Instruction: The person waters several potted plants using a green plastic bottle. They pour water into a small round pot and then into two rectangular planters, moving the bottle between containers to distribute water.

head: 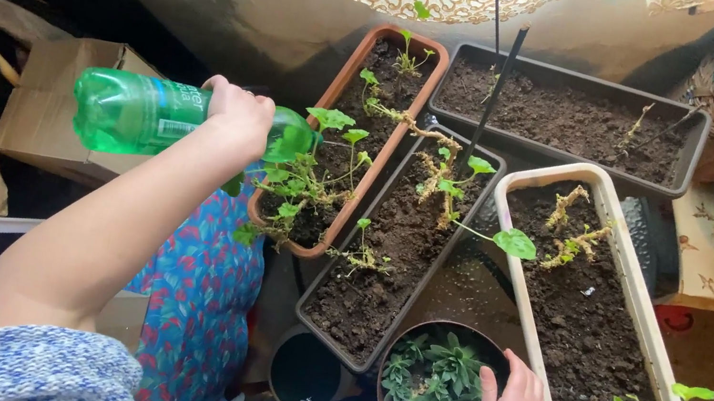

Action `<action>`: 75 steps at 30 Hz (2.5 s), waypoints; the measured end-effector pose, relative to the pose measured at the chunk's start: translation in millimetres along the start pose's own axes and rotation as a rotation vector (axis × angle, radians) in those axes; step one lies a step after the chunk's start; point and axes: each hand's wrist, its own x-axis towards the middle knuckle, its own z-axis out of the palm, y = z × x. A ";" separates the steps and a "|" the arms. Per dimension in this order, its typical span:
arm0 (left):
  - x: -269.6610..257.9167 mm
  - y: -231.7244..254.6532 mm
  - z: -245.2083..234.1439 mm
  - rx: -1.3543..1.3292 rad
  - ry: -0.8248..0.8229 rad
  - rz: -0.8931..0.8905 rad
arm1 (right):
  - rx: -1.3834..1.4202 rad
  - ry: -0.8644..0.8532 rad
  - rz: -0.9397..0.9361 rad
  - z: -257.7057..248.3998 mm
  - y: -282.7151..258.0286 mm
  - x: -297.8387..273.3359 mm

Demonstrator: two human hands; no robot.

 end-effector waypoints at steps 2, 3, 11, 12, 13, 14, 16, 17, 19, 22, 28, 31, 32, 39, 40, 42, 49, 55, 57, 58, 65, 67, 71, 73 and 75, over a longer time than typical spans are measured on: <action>-3.3 -2.3 3.1 -0.031 -0.003 -0.009 | 0.004 -0.022 0.017 -2.4 -2.1 0.4; -4.8 -3.4 4.4 -0.060 -0.007 -0.014 | 0.009 -0.045 0.039 -3.7 -3.2 0.9; -2.4 -19.5 22.5 -0.141 -0.009 -0.071 | -0.002 -0.107 0.103 -11.0 -12.2 3.4; -1.4 -21.9 24.3 -0.155 -0.013 -0.093 | -0.004 -0.124 0.118 -12.1 -13.3 3.5; -1.5 -25.1 25.6 -0.155 -0.014 -0.093 | -0.004 -0.125 0.118 -10.8 -11.8 3.1; -1.5 -28.2 26.7 -0.150 -0.026 -0.108 | -0.002 -0.102 0.096 -9.4 -10.1 2.9; 1.4 -33.2 30.7 -0.143 -0.040 -0.121 | 0.001 -0.081 0.077 -8.2 -7.9 2.1; 4.6 -35.8 33.2 -0.150 -0.041 -0.136 | -0.001 -0.078 0.071 -7.8 -7.8 2.2; 10.8 -39.8 36.9 -0.156 -0.041 -0.150 | -0.002 -0.075 0.067 -7.4 -7.7 2.2; 15.5 -42.1 35.1 -0.169 -0.020 -0.173 | -0.004 -0.070 0.071 -8.1 -8.1 2.4; 16.2 -34.4 15.4 -0.164 -0.013 -0.129 | 0.008 -0.061 0.068 -6.3 -5.7 2.5; 19.1 -26.7 5.3 -0.170 0.002 -0.110 | 0.005 -0.082 0.090 -5.3 -4.6 2.8; 19.9 -23.8 2.3 -0.152 0.003 -0.100 | 0.002 -0.072 0.078 -5.0 -4.3 2.2; 19.4 -6.2 -22.6 -0.094 -0.003 -0.056 | 0.016 -0.036 0.031 -2.2 -1.4 2.3; 20.7 -4.4 -23.3 -0.092 -0.003 -0.054 | 0.017 -0.036 0.034 -2.4 -1.6 1.8; 23.5 -1.1 -25.4 -0.109 0.003 -0.052 | 0.025 -0.025 0.027 -2.6 -1.9 2.2; 22.2 1.6 -24.6 -0.089 -0.002 -0.049 | 0.021 0.016 -0.012 0.3 1.9 0.9; 26.9 -6.6 -13.9 -0.103 -0.001 -0.075 | 0.021 -0.020 0.020 -2.3 -2.1 2.3; 31.3 -8.7 -8.1 -0.109 0.009 -0.077 | 0.019 -0.033 0.033 -5.1 -4.5 2.1; 30.0 -9.6 -6.8 -0.110 0.007 -0.078 | 0.019 -0.035 0.032 -3.7 -3.2 1.6; 23.6 -22.6 3.3 -0.155 -0.006 -0.098 | 0.010 -0.059 0.056 -6.7 -5.8 2.4; 23.3 -28.3 11.2 -0.153 -0.015 -0.103 | 0.010 -0.063 0.056 -7.5 -6.5 2.9; 7.9 -42.1 27.8 -0.207 -0.040 -0.134 | 0.016 -0.065 0.058 -7.8 -7.5 2.2; -7.3 -49.3 31.9 -0.245 -0.038 -0.138 | 0.013 -0.065 0.058 -8.5 -8.5 3.1; -26.2 -54.2 36.0 -0.272 -0.076 -0.146 | 0.014 -0.080 0.073 -8.4 -8.5 3.0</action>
